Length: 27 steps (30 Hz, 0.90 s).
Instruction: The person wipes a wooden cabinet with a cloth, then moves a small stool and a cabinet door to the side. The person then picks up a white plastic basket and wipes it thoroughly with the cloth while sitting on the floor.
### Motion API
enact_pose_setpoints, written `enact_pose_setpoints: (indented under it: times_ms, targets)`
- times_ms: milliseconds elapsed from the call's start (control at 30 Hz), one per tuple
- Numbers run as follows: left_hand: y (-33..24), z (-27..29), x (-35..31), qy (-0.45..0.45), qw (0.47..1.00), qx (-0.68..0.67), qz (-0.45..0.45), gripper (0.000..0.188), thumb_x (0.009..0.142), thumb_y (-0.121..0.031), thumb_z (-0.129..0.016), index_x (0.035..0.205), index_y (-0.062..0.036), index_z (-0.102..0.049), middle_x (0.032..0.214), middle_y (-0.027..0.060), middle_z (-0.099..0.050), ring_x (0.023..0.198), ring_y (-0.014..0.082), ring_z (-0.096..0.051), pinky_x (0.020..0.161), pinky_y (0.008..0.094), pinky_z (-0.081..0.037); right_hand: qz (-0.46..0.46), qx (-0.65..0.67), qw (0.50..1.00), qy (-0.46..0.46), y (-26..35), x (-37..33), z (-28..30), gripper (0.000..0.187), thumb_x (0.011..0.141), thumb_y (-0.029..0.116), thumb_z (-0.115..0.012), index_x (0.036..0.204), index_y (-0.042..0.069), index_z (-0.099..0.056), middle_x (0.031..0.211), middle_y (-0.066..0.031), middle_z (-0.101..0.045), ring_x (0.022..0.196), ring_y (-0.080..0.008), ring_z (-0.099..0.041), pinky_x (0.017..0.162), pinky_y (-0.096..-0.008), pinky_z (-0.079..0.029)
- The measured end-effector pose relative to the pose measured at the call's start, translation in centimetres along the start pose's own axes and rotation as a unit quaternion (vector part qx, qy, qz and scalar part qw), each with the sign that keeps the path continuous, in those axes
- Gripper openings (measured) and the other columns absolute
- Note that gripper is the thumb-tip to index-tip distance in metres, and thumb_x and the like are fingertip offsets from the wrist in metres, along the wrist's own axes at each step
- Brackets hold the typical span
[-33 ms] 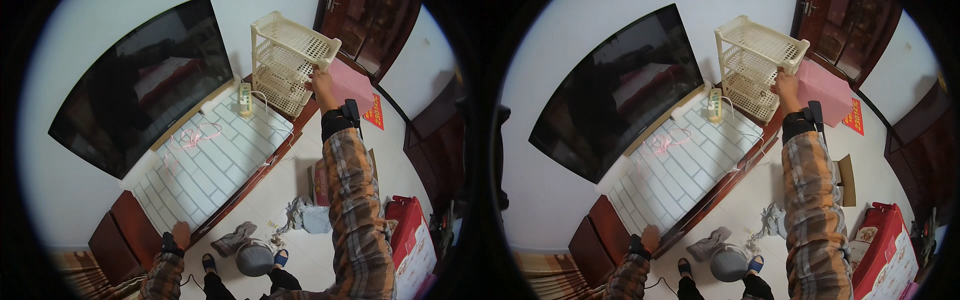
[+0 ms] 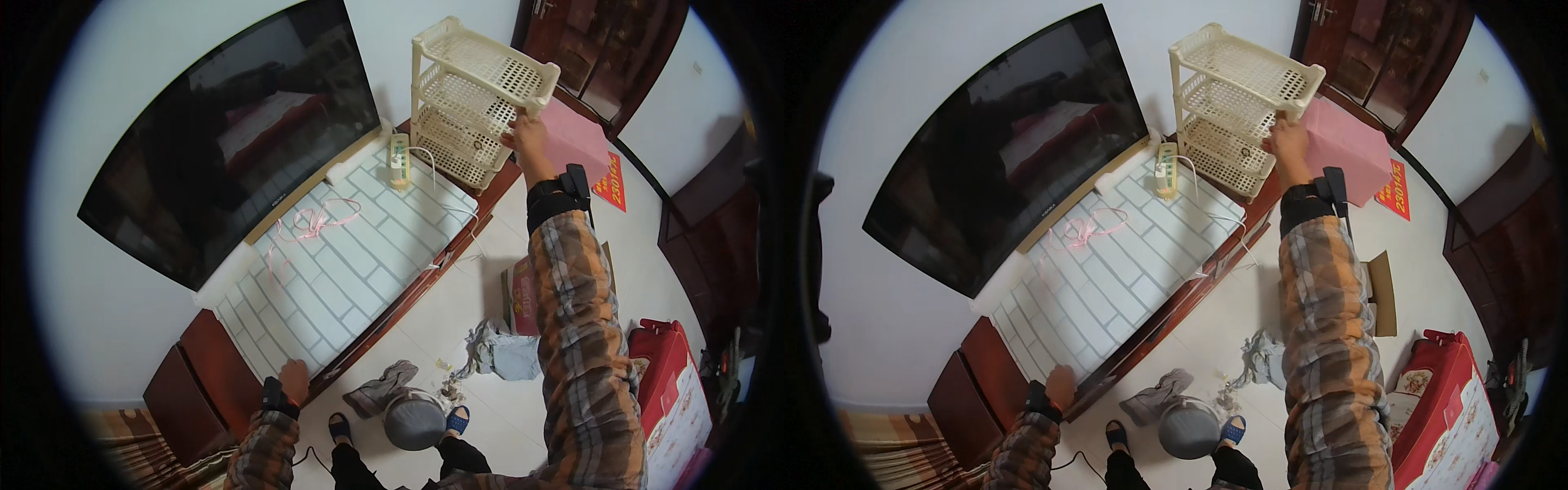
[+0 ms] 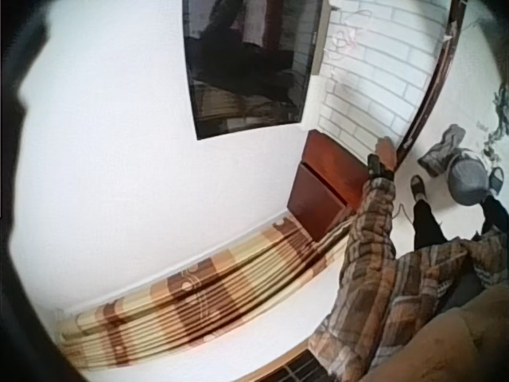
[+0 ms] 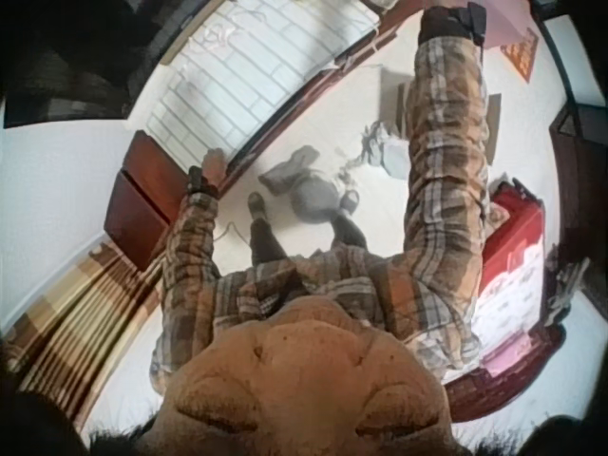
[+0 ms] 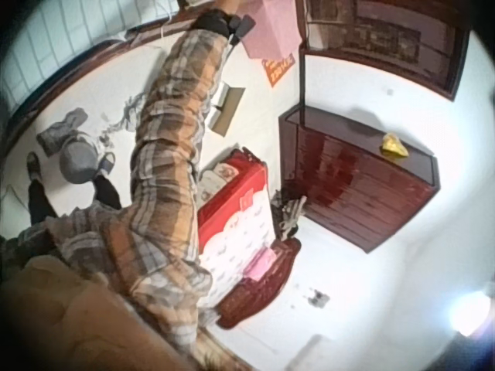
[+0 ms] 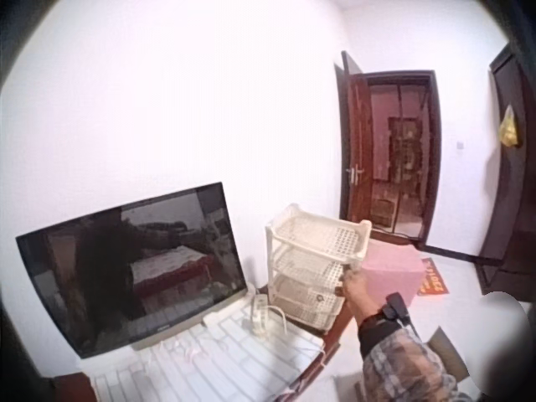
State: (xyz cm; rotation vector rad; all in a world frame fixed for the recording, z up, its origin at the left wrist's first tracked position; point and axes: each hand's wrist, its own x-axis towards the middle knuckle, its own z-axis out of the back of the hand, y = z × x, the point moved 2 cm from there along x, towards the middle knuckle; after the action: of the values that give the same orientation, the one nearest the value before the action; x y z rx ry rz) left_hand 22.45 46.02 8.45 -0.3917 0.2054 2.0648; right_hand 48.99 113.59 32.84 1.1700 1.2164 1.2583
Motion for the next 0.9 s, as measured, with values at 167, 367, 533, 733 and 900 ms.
enact_pose_setpoints:
  times_ms: [167, 367, 533, 733, 900]
  targets:
    - [0.1, 0.1, 0.3, 0.019, 1.000, 0.000, 0.014, 0.028, 0.076, -0.007, -0.075, 0.098, -0.0037, -0.056, 0.105, 0.0217, -0.058, 0.099, 0.0421, -0.060, 0.081, 0.0508, -0.051, 0.047, 0.066, 0.996, -0.022, -2.5, 0.0, 6.6, 0.039, 0.106, 0.025, -0.045, 0.139, 0.004, -0.049, 0.116, -0.0174, -0.063, 0.081, -0.0309, -0.070, 0.071, -0.0408, -0.064]
    - [0.2, 1.1, 0.0, 0.001, 1.000, 0.006, -0.019, 0.013, 0.087, -0.008, -0.064, 0.098, -0.0033, -0.058, 0.106, 0.0210, -0.061, 0.096, 0.0407, -0.064, 0.075, 0.0512, -0.055, 0.142, 0.038, 0.989, 0.034, -1.7, -2.2, 18.0, 0.042, 0.105, 0.031, -0.051, 0.136, 0.002, -0.055, 0.120, -0.0179, -0.064, 0.090, -0.0322, -0.071, 0.081, -0.0421, -0.062]
    - [0.1, 0.9, 0.5, 0.004, 1.000, 0.011, -0.007, 0.021, 0.083, -0.011, -0.068, 0.100, -0.0020, -0.059, 0.104, 0.0231, -0.060, 0.094, 0.0432, -0.063, 0.075, 0.0553, -0.052, 0.204, -0.058, 0.976, 0.055, -0.8, -11.7, 30.2, 0.062, 0.101, 0.047, -0.060, 0.132, -0.006, -0.055, 0.113, -0.0178, -0.070, 0.098, -0.0307, -0.072, 0.085, -0.0425, -0.062]
    - [0.0, 1.4, 0.3, -0.045, 0.998, -0.020, -0.049, 0.022, 0.080, -0.003, -0.071, 0.096, -0.0009, -0.057, 0.102, 0.0238, -0.060, 0.089, 0.0467, -0.062, 0.074, 0.0544, -0.053, 0.100, -0.107, 0.987, -0.068, -2.9, -27.8, 40.2, 0.075, 0.097, 0.056, -0.061, 0.140, -0.004, -0.047, 0.119, -0.0215, -0.066, 0.098, -0.0339, -0.072, 0.082, -0.0447, -0.064]
    - [-0.6, 2.4, 0.2, -0.025, 0.999, -0.013, -0.020, 0.031, 0.076, -0.005, -0.079, 0.097, 0.0001, -0.056, 0.102, 0.0242, -0.060, 0.092, 0.0460, -0.063, 0.075, 0.0524, -0.054, -0.011, -0.065, 0.997, -0.042, -11.1, -40.6, 40.3, 0.078, 0.096, 0.058, -0.062, 0.141, -0.004, -0.045, 0.121, -0.0222, -0.065, 0.097, -0.0346, -0.072, 0.081, -0.0462, -0.064]
